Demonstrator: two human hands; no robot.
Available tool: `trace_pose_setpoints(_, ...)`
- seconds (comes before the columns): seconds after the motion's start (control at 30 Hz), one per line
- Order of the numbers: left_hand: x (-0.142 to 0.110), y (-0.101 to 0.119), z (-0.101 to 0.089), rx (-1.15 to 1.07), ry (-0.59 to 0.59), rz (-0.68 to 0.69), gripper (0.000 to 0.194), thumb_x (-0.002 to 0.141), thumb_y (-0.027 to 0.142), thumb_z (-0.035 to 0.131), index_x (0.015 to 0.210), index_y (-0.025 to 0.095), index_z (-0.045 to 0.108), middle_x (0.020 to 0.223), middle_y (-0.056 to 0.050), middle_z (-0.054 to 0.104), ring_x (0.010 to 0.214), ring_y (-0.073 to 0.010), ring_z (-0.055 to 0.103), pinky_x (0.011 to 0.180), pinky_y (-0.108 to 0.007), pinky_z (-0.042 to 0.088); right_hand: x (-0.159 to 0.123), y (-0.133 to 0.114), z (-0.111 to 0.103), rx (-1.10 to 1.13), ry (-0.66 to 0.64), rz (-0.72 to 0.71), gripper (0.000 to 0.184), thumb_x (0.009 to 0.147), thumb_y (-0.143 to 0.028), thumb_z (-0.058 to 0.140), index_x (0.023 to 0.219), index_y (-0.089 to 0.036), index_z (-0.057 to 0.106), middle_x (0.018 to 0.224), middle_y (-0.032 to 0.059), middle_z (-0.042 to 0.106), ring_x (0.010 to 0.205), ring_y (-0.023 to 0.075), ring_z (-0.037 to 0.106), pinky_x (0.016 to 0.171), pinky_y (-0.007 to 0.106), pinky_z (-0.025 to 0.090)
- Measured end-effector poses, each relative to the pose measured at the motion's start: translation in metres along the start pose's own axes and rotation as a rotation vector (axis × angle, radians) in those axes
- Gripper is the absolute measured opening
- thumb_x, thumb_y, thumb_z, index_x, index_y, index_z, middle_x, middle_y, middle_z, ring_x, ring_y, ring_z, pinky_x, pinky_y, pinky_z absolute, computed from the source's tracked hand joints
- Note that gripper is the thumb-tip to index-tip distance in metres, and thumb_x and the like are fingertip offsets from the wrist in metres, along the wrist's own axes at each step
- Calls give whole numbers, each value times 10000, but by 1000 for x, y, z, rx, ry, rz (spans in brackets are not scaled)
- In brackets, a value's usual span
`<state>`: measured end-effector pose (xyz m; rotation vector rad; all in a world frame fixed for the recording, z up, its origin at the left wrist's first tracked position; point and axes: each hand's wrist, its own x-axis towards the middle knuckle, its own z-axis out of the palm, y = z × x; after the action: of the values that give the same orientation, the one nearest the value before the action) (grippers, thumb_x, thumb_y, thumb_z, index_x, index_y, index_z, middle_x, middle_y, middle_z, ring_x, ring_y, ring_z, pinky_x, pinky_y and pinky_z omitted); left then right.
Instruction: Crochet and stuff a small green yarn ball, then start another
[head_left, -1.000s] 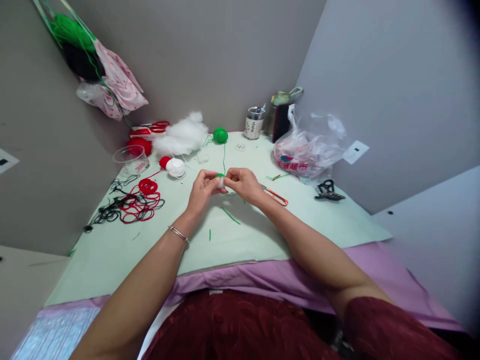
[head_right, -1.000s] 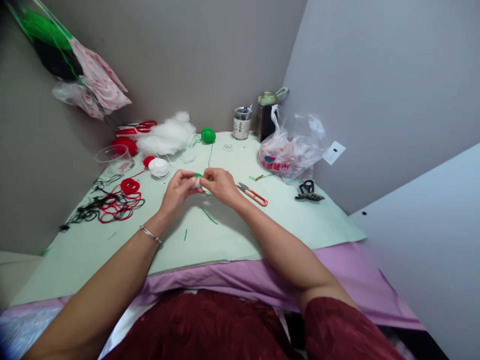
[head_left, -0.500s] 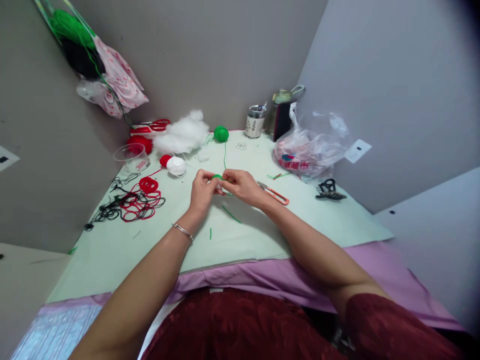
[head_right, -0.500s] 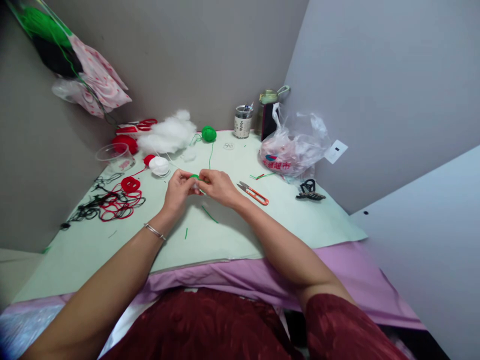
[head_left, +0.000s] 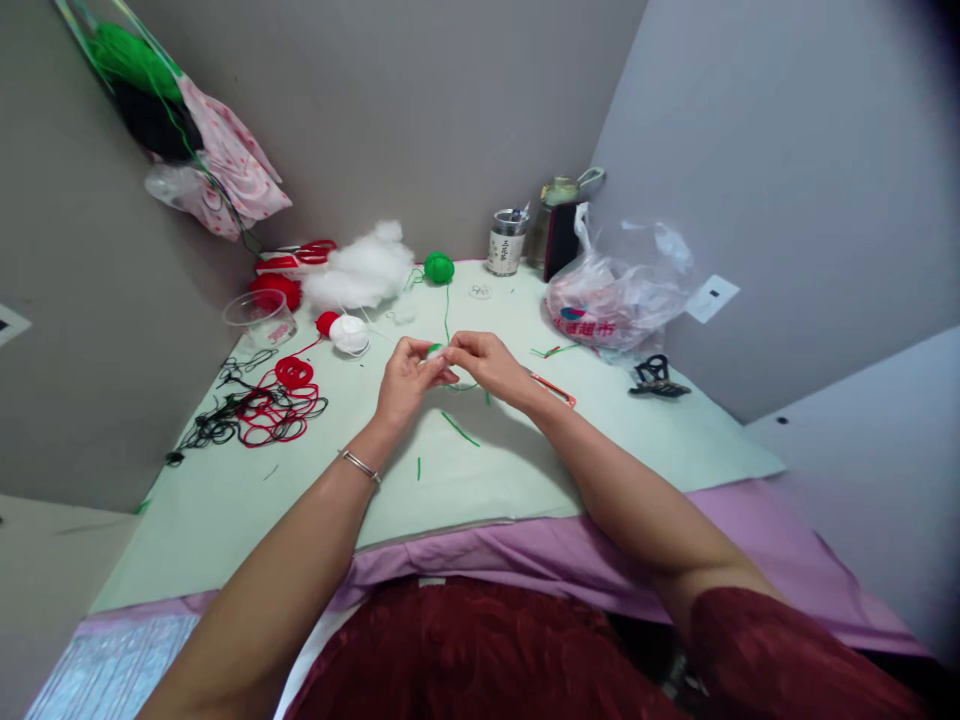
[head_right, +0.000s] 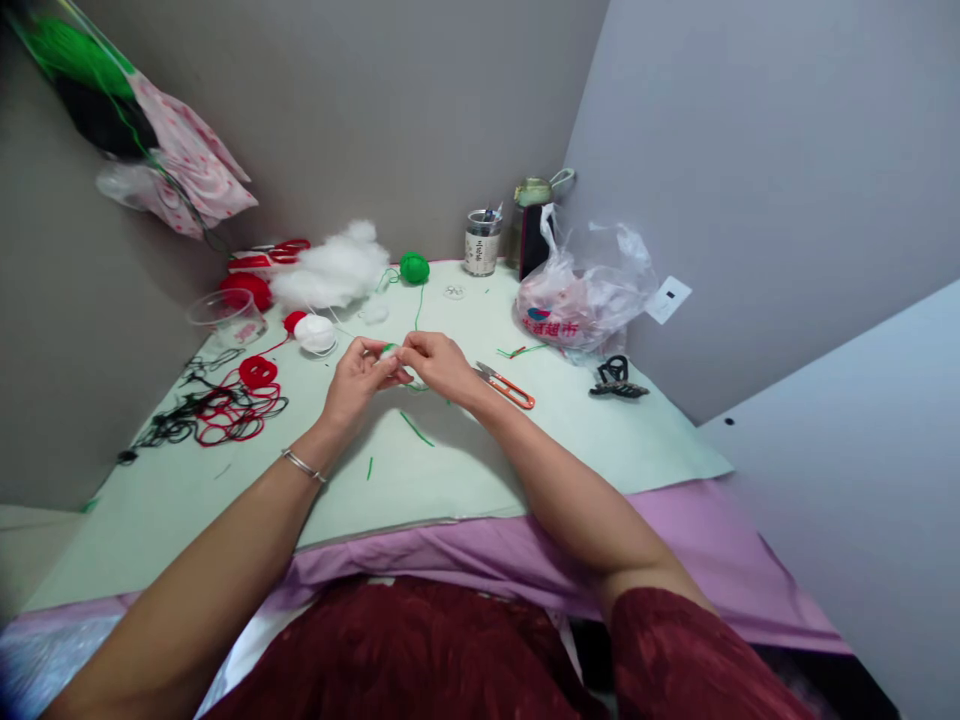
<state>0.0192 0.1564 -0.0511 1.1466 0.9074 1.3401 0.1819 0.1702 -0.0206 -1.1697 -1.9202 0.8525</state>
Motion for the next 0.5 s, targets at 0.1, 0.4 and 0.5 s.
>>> trace_pose_setpoints(0.1, 2, -2, -2, 13, 71, -1, 478, 681, 395, 898, 918, 212, 525, 750, 55, 676, 625, -125, 700, 644, -266, 600, -5, -7, 1, -36, -39, -43, 223, 853, -392, 577, 733, -207, 555, 651, -43, 501, 648, 129, 408, 633, 272, 286)
trace_pose_setpoints(0.4, 0, -4, 0, -26, 107, -98, 348, 713, 301, 809, 859, 220, 503, 675, 33, 698, 615, -157, 700, 624, -276, 588, -3, -2, 12, -128, 15, -33, 182, 814, -289, 612, 694, -217, 497, 622, -64, 460, 632, 116, 375, 650, 272, 259)
trace_pose_setpoints(0.5, -1, -1, 1, -61, 55, -101, 342, 763, 340, 804, 877, 220, 505, 718, 23, 720, 679, -157, 729, 712, -303, 614, 1, 4, 13, -108, 35, 8, 244, 828, -349, 610, 666, -218, 483, 593, -67, 439, 613, 114, 368, 617, 265, 256)
